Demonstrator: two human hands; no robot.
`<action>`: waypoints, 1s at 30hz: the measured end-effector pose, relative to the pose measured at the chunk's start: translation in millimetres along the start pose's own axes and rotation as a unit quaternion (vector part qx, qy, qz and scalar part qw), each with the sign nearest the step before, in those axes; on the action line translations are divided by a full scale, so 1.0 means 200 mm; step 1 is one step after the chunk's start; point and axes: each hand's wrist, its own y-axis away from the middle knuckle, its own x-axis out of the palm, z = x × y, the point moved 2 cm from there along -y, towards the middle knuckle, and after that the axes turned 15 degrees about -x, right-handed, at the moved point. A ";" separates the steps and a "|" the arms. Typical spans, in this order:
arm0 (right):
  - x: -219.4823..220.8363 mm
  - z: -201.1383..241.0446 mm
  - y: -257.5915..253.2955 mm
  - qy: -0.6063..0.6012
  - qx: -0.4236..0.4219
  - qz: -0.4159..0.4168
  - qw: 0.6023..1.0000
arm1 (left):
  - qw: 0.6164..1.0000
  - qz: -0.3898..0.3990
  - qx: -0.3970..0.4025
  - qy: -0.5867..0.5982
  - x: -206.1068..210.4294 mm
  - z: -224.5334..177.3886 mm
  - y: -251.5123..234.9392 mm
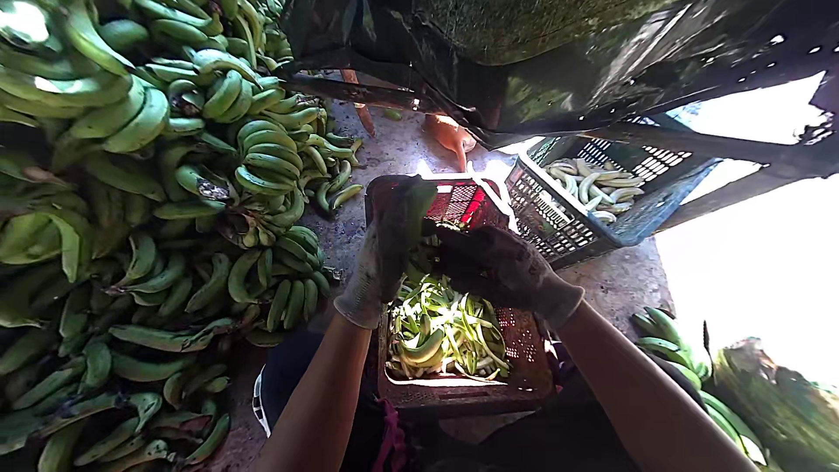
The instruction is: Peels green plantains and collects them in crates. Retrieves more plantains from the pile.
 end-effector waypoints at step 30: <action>0.01 -0.01 -0.04 0.008 -0.019 -0.027 0.999 | 0.992 -0.096 0.037 0.068 0.04 0.04 -0.01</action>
